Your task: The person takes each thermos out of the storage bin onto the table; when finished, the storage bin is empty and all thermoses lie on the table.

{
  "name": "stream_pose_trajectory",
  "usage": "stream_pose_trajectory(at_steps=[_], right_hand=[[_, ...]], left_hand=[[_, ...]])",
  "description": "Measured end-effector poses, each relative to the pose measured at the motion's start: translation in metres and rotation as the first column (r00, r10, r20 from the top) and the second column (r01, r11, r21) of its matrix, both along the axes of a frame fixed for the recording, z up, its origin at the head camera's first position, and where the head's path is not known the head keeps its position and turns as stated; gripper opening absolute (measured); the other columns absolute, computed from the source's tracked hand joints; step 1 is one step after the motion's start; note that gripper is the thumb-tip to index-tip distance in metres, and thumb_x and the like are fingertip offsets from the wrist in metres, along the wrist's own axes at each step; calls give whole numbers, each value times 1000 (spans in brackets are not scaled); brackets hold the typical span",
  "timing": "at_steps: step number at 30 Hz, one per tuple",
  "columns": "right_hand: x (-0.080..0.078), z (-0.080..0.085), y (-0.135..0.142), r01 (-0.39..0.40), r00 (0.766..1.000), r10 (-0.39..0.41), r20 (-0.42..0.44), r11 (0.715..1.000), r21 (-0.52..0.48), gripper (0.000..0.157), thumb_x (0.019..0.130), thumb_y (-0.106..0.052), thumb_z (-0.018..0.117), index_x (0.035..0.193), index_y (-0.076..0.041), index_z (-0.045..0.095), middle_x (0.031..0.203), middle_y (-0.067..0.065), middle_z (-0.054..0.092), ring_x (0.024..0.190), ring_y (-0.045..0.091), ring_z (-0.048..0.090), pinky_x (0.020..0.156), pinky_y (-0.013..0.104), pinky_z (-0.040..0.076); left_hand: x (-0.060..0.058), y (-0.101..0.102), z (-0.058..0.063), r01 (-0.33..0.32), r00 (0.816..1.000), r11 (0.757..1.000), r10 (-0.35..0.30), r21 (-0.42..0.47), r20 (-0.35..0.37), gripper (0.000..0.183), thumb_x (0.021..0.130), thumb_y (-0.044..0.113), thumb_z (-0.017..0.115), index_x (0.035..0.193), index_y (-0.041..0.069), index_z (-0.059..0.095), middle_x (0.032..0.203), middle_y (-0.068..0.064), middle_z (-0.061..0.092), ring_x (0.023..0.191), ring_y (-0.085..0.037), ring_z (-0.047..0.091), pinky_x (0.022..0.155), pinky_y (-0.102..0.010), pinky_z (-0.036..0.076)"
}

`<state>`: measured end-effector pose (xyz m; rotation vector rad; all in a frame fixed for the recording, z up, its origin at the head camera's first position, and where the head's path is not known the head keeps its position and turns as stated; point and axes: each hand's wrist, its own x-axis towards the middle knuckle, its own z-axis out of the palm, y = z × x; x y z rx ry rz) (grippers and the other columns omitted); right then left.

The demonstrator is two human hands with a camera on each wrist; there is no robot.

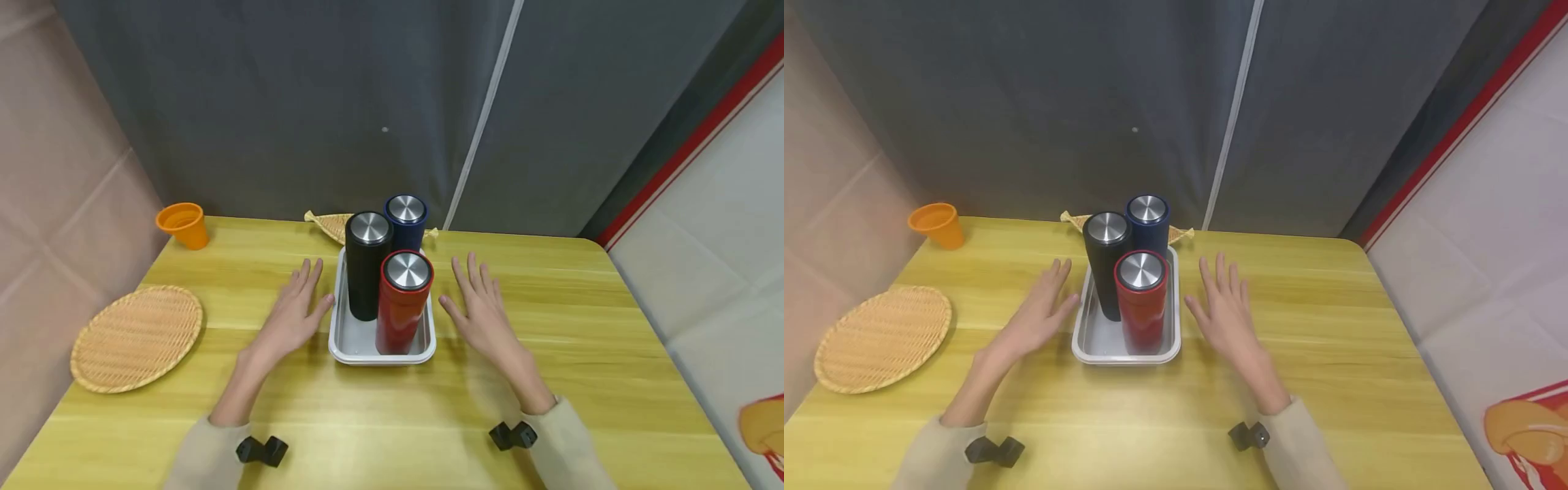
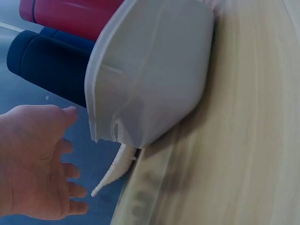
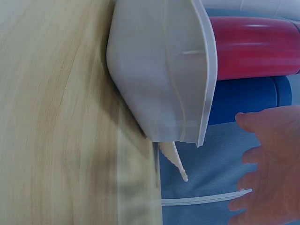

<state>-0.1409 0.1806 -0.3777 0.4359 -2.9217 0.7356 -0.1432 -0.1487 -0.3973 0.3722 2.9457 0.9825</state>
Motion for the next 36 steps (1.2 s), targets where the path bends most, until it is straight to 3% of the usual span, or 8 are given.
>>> stream_pose_trajectory(at_steps=[5,8,11,16,21,24,30,36], right_hand=[[6,10,4,-42,999,41,-11,994,-104,72,98,-31,57,155,-11,17,159,16,2,143,41,4,114,57,6],[8,17,5,-79,997,75,-32,984,-158,71,96,-26,61,154,-13,21,159,14,5,143,41,8,113,59,12],[13,24,3,-115,993,109,-38,972,-203,68,94,-20,63,153,-16,28,159,11,9,142,40,14,109,62,20],[20,30,-5,-181,983,180,-36,922,-343,69,88,-10,69,149,-14,36,157,7,23,140,29,27,108,52,33],[22,30,-15,-216,968,251,-5,825,-522,74,83,-6,76,146,-8,37,150,6,37,135,25,37,105,41,39],[23,28,-20,-205,965,260,15,793,-573,74,81,-6,77,144,-5,38,145,8,43,131,26,42,102,38,42],[23,25,-36,-185,965,259,40,779,-599,76,79,-8,80,142,-5,38,139,8,46,127,25,45,98,36,46],[24,25,-52,-108,981,182,63,791,-603,81,75,-15,84,142,-9,39,133,7,51,121,24,49,96,42,48]], left_hand=[[5,3,6,8,998,993,-15,121,59,70,101,37,46,155,7,13,154,-22,23,137,-41,29,109,-57,26],[3,6,11,-12,996,982,-5,187,90,64,100,30,52,150,0,25,137,-26,46,115,-40,54,96,-52,44],[-1,11,14,-30,989,966,-9,257,146,57,98,23,55,143,-6,33,115,-23,58,90,-32,64,77,-42,54],[-8,18,15,-48,969,928,-46,369,243,52,95,11,55,138,-10,34,96,-18,56,68,-22,61,62,-34,54],[-11,20,15,-72,948,900,-72,430,309,57,92,3,55,141,-9,29,98,-19,51,69,-22,56,67,-44,55],[-11,20,14,-76,940,875,-97,478,327,61,90,-1,55,143,-8,27,99,-19,49,72,-22,55,68,-44,55],[-9,18,9,-96,935,841,-107,533,338,61,89,-3,56,143,-8,27,97,-16,45,69,-18,51,61,-38,55],[-8,14,5,-114,930,818,-112,564,350,60,90,-3,56,143,-5,28,98,-15,44,71,-20,50,58,-36,53]])
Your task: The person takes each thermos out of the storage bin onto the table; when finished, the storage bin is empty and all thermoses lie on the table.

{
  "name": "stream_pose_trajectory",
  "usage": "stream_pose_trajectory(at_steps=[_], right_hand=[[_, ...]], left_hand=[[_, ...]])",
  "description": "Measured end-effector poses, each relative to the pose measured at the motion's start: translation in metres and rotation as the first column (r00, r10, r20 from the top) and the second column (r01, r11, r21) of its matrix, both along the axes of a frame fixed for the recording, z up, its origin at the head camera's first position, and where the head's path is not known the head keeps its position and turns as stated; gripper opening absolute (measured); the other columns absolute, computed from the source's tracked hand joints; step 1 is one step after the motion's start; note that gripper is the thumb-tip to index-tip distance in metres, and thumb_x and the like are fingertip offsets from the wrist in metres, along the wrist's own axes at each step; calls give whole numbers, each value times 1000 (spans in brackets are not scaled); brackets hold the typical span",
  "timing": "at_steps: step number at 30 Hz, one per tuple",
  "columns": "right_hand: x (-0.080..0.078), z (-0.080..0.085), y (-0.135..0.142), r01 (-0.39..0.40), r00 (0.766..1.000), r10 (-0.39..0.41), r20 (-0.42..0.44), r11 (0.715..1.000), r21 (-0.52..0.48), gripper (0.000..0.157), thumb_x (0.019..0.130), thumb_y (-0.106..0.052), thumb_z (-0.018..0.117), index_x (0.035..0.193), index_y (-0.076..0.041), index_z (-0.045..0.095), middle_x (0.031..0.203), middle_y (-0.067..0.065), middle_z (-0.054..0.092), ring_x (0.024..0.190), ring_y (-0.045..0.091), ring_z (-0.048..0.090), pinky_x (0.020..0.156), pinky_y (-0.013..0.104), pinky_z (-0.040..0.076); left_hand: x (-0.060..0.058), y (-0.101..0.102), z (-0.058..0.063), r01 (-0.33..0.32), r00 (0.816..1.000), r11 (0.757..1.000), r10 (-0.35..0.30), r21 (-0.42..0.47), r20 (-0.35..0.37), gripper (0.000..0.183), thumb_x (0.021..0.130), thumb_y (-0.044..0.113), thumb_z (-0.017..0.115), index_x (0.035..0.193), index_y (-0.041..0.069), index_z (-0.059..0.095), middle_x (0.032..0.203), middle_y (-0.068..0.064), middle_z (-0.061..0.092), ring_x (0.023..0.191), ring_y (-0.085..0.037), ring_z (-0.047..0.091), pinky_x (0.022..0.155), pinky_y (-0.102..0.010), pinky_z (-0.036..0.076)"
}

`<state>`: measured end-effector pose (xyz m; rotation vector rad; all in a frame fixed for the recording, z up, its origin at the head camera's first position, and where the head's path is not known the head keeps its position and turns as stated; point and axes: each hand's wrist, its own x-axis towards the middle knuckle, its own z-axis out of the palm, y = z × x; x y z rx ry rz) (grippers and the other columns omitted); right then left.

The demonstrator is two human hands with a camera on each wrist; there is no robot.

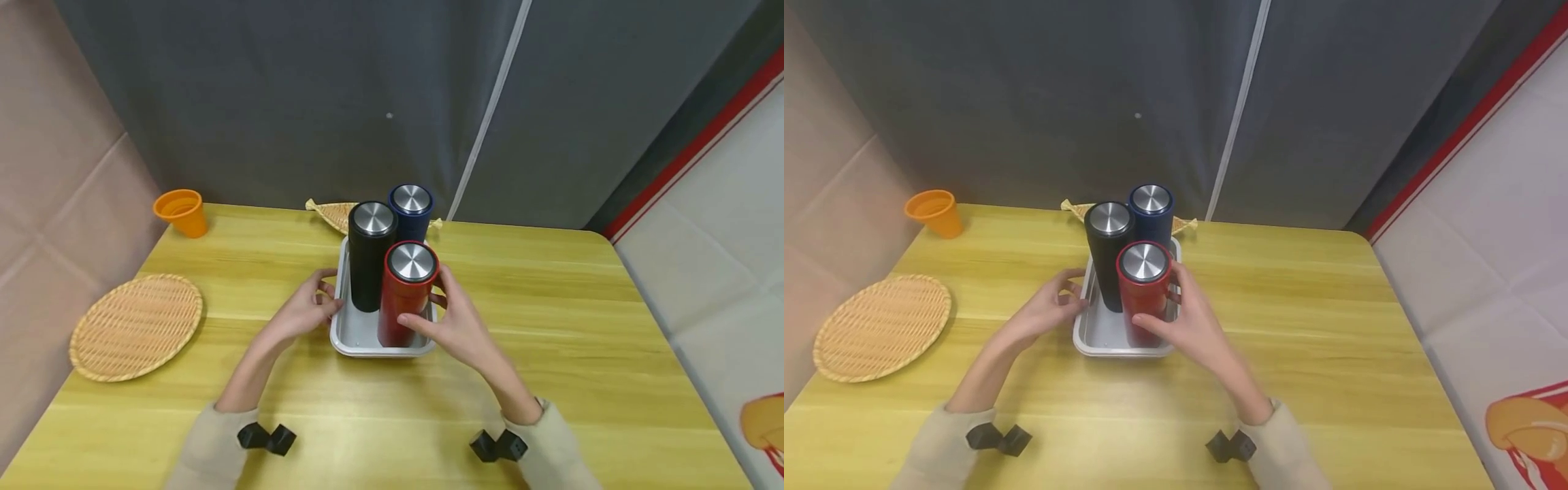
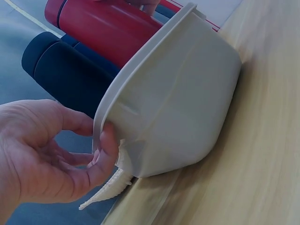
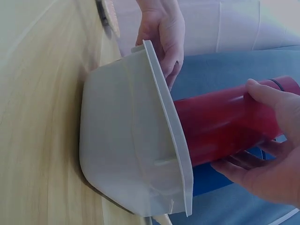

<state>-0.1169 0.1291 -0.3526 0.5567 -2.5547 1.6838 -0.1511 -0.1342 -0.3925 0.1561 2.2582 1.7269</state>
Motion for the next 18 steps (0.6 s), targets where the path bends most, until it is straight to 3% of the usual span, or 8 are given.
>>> stream_pose_trajectory(at_steps=[8,18], right_hand=[[-2,-1,-6,33,999,-33,-10,998,-49,76,73,-11,85,138,-5,46,128,10,56,117,26,53,93,39,50],[-4,0,-8,35,999,-37,-28,997,-70,73,71,-8,86,134,-4,50,123,9,59,112,24,56,89,31,52]], left_hand=[[-1,-1,-3,-6,999,1000,6,28,32,60,91,-1,53,146,0,27,101,-16,43,71,-19,50,58,-43,54],[0,-3,-5,-14,999,996,10,86,49,60,93,-3,53,146,2,27,103,-17,43,70,-19,52,51,-38,54]])
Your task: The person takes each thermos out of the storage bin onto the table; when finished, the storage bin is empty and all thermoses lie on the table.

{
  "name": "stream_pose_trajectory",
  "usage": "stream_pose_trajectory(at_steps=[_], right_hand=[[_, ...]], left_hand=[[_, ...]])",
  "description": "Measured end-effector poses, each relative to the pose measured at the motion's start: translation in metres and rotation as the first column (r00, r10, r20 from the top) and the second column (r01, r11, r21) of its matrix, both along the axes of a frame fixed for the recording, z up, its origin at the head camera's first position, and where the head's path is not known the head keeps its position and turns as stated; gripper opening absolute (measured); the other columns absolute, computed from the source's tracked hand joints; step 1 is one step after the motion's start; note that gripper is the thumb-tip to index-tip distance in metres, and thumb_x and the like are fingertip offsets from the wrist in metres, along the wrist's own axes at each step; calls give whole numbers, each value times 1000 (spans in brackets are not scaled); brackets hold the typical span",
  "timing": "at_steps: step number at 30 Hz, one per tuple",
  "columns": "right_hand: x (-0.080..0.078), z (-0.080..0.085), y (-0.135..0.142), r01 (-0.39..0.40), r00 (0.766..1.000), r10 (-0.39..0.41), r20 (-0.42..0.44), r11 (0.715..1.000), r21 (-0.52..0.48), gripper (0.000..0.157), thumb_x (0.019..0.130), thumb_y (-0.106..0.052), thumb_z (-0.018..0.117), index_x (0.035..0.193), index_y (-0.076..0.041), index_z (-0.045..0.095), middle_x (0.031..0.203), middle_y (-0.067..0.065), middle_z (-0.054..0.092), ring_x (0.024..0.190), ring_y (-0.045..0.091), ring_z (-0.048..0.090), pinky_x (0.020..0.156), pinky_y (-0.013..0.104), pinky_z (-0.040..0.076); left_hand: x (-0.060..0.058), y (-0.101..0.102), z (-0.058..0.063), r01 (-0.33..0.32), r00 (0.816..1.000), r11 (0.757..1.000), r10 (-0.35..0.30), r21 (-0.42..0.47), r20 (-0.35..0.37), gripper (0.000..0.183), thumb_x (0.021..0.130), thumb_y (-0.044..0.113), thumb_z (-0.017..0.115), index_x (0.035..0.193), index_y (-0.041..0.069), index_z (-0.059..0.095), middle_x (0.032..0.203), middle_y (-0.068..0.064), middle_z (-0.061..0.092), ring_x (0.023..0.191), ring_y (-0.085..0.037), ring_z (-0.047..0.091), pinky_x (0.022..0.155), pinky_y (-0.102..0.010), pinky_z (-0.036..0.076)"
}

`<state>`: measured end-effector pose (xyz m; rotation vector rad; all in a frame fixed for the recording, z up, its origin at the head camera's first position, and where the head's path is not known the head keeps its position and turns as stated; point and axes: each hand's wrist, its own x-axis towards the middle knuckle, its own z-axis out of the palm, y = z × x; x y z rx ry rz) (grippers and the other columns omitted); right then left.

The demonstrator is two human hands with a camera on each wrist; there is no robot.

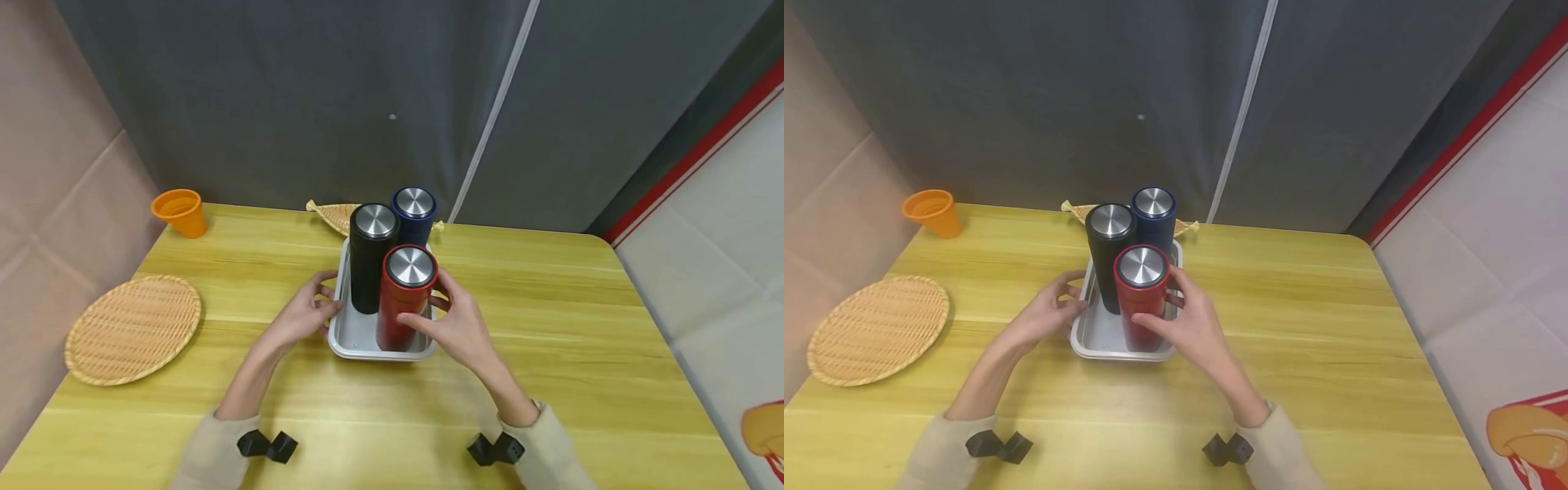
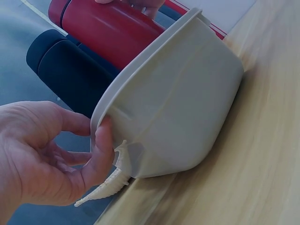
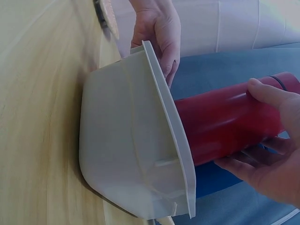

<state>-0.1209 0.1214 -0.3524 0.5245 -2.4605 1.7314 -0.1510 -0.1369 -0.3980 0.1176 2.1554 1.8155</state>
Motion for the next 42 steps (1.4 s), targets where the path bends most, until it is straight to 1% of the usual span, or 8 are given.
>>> stream_pose_trajectory(at_steps=[7,13,15,19,25,30,37,42], right_hand=[[-1,6,1,-17,1000,17,-2,1000,-3,71,70,-8,86,133,-4,52,122,8,60,112,21,57,88,30,52],[2,18,9,0,1000,-2,-26,997,-83,71,69,1,85,133,-4,53,123,7,60,110,21,58,86,31,53],[3,22,11,4,999,-7,-31,996,-91,72,69,1,85,133,-4,53,123,7,59,110,20,58,87,31,53],[3,30,14,16,997,-21,-72,997,-70,71,69,-1,86,133,-5,54,123,5,60,109,18,58,86,29,53],[0,39,20,80,978,-91,-185,995,-67,69,67,4,85,130,-5,57,117,5,63,104,18,59,82,26,54],[-5,50,21,85,973,-91,-213,996,-39,68,69,1,85,130,-7,57,117,2,63,103,17,59,81,25,54],[-10,66,19,88,967,-97,-236,995,-49,64,70,3,83,128,-4,58,115,2,64,102,19,60,79,24,55],[-12,75,18,103,958,-100,-268,995,-2,61,71,-3,84,127,-6,59,113,2,64,101,16,60,79,24,55]], left_hand=[[4,4,6,-31,999,999,30,-11,-11,58,93,-4,53,146,1,29,103,-17,44,69,-18,52,50,-36,53],[7,8,7,-21,999,1000,21,-3,-24,57,94,-4,52,146,-2,27,102,-16,43,69,-16,50,48,-34,51],[7,9,6,-20,1000,1000,20,-8,-16,57,94,-3,52,146,-2,27,102,-16,42,69,-16,49,47,-33,50],[6,11,6,-34,999,999,34,-16,-9,57,94,-3,53,145,1,29,102,-15,43,69,-17,48,48,-34,50],[3,16,5,0,1000,1000,0,-8,-24,57,94,-2,53,145,2,29,102,-15,43,71,-18,48,50,-38,51],[4,13,4,-34,999,999,34,-7,-9,57,93,-3,53,145,3,30,103,-15,42,72,-19,47,50,-37,51],[4,8,3,-34,999,999,34,-12,-2,56,94,-1,53,146,3,30,104,-15,42,73,-19,47,52,-40,52],[6,5,1,-40,999,999,40,-13,4,56,95,1,53,146,4,30,104,-15,42,72,-19,47,51,-37,51]])
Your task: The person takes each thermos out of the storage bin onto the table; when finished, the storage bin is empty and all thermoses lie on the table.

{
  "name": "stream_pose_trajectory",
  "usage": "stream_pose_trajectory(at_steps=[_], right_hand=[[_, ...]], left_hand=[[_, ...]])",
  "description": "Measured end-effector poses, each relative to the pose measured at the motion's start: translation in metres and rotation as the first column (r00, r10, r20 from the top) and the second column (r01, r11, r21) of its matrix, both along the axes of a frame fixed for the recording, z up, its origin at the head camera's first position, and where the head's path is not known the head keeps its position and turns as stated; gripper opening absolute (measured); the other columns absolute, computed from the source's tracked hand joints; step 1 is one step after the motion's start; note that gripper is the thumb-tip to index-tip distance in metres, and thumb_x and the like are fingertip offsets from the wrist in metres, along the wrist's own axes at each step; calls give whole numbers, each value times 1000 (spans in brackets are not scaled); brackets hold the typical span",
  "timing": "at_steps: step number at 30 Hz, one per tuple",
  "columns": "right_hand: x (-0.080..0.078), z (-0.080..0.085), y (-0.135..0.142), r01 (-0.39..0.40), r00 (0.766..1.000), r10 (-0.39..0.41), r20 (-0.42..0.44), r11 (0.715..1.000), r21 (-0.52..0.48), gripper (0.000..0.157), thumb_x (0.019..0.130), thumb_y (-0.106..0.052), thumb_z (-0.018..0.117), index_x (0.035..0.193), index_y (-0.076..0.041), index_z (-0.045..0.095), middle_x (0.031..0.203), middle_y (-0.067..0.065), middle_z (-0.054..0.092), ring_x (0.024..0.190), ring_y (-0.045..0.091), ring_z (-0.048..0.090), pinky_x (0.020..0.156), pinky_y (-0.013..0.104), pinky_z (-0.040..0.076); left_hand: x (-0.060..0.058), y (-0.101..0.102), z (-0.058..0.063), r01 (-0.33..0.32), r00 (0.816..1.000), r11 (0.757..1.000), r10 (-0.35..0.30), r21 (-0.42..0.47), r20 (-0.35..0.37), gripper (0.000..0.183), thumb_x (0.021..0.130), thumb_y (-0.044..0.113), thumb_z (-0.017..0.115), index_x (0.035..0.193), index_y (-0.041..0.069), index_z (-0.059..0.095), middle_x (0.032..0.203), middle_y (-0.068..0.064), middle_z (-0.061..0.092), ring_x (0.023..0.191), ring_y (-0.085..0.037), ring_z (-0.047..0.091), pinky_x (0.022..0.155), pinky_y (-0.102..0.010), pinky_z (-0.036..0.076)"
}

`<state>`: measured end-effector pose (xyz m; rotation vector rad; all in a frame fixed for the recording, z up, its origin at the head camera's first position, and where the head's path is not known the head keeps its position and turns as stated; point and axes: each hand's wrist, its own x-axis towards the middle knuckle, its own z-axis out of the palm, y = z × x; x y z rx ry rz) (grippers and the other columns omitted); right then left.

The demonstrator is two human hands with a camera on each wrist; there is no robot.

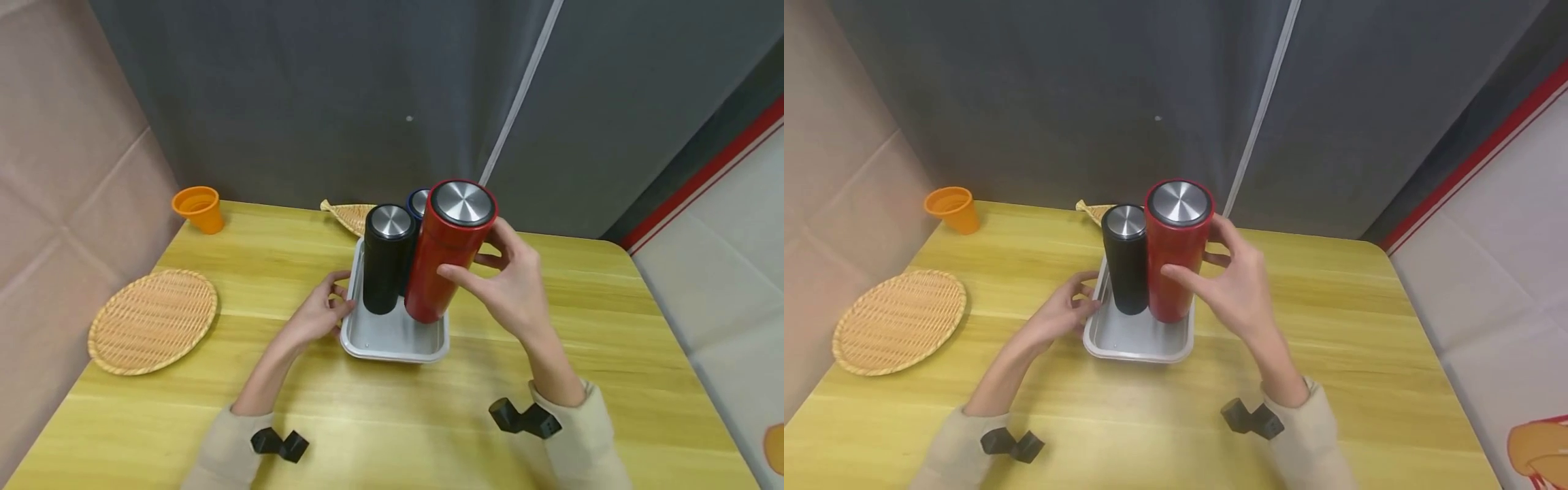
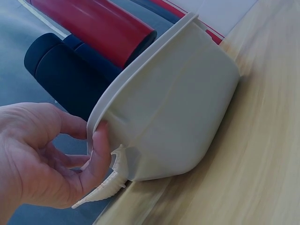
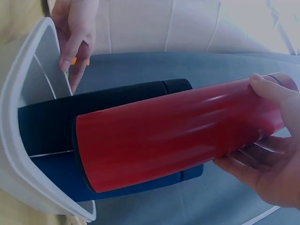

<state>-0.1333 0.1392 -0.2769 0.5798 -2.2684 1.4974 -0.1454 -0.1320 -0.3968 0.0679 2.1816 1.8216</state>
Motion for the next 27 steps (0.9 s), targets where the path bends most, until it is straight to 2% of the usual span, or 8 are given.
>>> stream_pose_trajectory(at_steps=[9,13,18,22,27], right_hand=[[-5,9,6,66,998,-67,13,994,82,59,75,-16,84,127,-9,58,114,0,64,103,14,58,80,23,54],[-10,11,10,89,996,-90,2,994,62,58,76,-16,84,128,-10,59,113,1,64,101,15,59,79,26,55],[-15,11,19,125,992,-125,-19,992,14,56,77,-13,82,128,-10,59,113,3,64,98,16,59,77,22,54],[-20,7,26,153,988,-154,-33,988,-9,55,78,-13,81,129,-11,59,113,2,64,97,16,59,77,21,54],[-28,3,36,204,977,-203,-63,979,2,55,76,-14,82,127,-10,60,110,3,65,94,15,60,75,21,54]], left_hand=[[1,-8,-7,8,1000,1000,-8,24,17,57,95,1,54,146,5,28,109,-18,41,75,-21,51,51,-37,53],[0,-11,-8,25,1000,999,-25,36,10,58,95,1,54,147,3,27,110,-19,43,76,-22,54,49,-35,54],[-3,-10,-7,57,998,997,-58,56,6,59,96,3,53,148,2,24,110,-20,43,76,-22,56,49,-36,54],[-5,-11,-7,59,998,996,-60,65,15,59,96,2,53,148,3,24,109,-20,43,78,-25,56,50,-37,55],[-6,-9,-7,66,997,995,-69,71,30,60,96,2,53,148,4,23,109,-21,44,79,-26,56,51,-38,55]])
